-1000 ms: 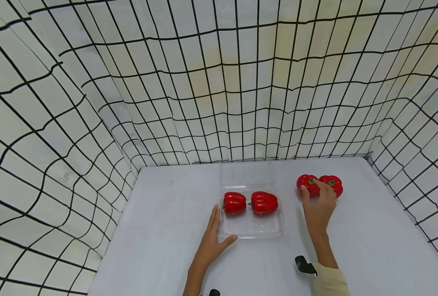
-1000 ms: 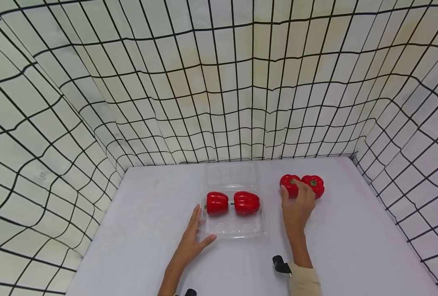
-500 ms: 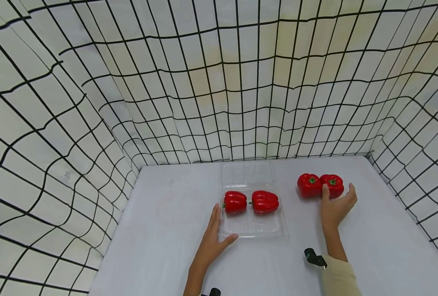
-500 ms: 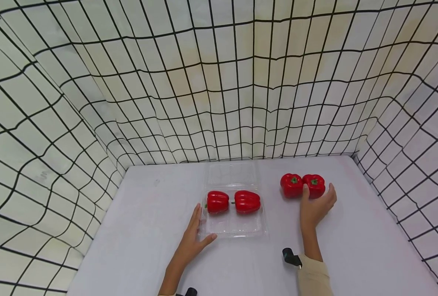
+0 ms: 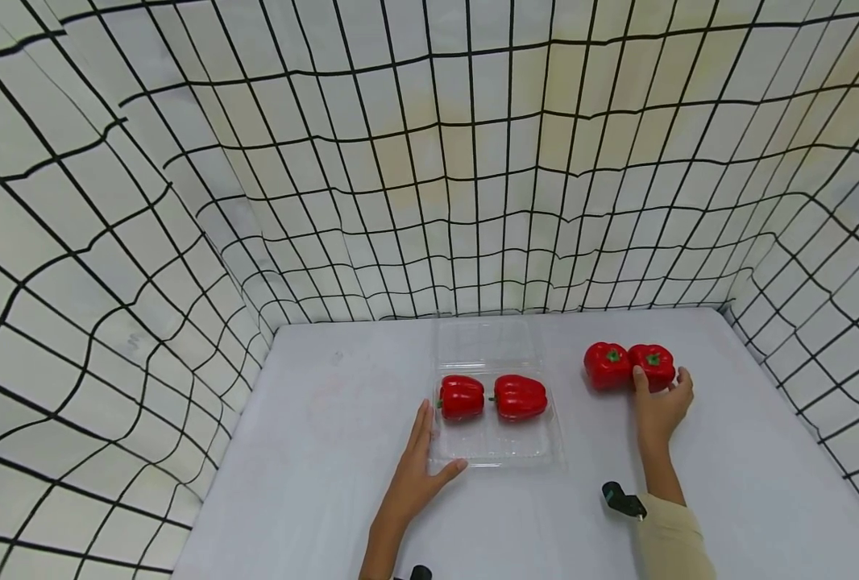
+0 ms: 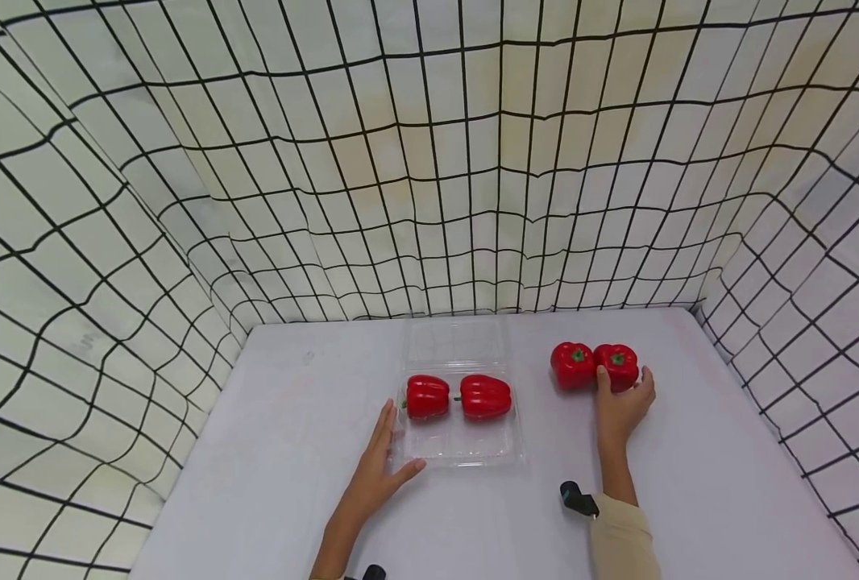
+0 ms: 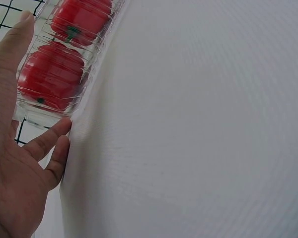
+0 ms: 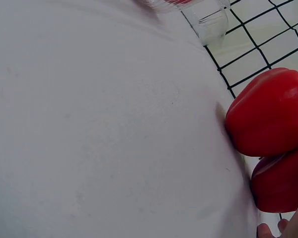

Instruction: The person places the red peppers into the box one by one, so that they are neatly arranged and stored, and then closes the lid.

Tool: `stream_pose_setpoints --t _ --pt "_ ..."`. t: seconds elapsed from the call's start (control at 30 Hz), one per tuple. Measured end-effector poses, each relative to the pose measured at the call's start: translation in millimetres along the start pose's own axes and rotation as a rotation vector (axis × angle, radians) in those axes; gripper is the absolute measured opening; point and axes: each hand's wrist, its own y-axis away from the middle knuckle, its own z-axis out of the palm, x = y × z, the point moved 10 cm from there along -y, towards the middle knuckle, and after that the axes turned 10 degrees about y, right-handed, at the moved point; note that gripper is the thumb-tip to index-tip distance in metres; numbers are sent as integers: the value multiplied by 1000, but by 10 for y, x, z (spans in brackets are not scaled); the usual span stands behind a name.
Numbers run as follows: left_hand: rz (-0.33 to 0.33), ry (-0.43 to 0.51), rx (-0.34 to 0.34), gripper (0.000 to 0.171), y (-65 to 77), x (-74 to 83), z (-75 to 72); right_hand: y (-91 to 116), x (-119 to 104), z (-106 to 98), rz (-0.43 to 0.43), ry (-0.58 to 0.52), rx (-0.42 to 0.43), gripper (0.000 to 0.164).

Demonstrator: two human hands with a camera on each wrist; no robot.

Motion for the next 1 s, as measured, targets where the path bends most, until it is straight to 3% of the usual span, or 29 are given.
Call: stream_pose_setpoints --t 0.5,1.0 --pt "3 9 4 103 -1 14 -4 -44 72 25 9 -27 -13 77" --pt "2 13 6 103 -5 3 1 53 64 -199 49 -117 140 76"
